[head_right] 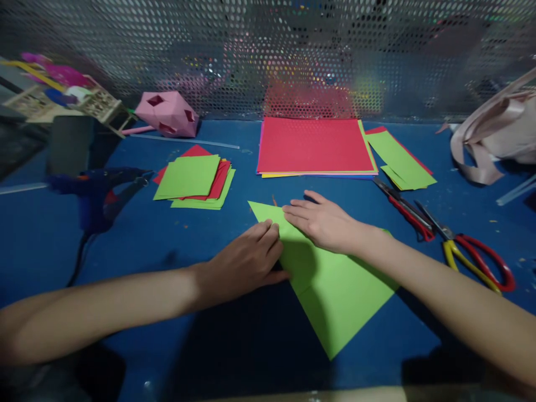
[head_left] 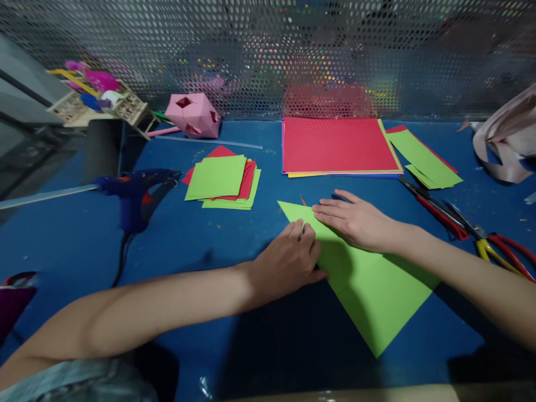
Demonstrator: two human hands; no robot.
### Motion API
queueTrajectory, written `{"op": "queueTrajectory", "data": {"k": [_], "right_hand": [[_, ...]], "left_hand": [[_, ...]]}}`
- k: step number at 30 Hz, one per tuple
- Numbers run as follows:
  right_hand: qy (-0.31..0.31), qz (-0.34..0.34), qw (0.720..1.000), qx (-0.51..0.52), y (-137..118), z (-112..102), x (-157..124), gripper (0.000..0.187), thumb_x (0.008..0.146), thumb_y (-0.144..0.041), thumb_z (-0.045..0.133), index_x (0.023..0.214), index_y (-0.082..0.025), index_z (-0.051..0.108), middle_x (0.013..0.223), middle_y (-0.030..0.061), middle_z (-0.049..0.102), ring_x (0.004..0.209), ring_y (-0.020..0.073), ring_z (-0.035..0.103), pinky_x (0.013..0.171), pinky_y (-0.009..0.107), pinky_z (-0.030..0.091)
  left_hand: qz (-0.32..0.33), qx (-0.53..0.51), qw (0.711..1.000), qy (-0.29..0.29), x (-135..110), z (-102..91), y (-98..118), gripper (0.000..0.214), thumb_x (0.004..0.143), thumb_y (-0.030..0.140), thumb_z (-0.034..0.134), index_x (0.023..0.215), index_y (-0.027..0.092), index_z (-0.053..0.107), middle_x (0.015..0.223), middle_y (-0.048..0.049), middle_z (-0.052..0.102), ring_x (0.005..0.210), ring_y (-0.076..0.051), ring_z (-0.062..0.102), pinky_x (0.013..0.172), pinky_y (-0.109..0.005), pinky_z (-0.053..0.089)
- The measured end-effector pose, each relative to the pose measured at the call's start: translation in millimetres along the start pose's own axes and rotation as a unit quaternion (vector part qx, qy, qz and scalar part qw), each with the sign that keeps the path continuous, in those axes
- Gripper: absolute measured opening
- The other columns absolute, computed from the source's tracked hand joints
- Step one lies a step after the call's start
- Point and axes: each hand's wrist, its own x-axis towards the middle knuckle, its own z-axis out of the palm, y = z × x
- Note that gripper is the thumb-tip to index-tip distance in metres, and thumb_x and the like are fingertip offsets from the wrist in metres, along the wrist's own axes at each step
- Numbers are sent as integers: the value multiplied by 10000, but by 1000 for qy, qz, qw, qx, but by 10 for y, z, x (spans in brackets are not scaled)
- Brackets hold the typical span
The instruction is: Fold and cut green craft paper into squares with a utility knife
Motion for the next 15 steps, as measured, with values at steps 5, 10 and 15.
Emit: {"op": "queueTrajectory", "data": {"k": [5,10,15], "right_hand": [[20,47,999,-4,-69,-32,-381,467,927,-81,382,1361,-139,543,1379,140,575,1287,289,529,1081,582,357],[37,105,994,21,-133,-78,-735,563,862,-48,421,1399,-190,510,1368,121,594,1281,269,538,1083,583,356],[48,163,985,43,-181,-144,-999,442,935,-124,406,1337,-215,566,1315,102,639,1205,238,594,1080,554,374]], "left_hand": [[3,-2,1000,6,-4,0,0,587,929,538,523,1109,-12,622,1066,-253,651,1099,-354,584,991,-515,411],[8,15,1000,-6,9,-11,-5,583,938,547,496,1103,4,628,1038,-228,658,1082,-348,584,979,-507,417],[14,11,999,-28,22,-35,-20,583,938,550,490,1088,7,640,1016,-219,655,1070,-351,591,961,-493,446]]}}
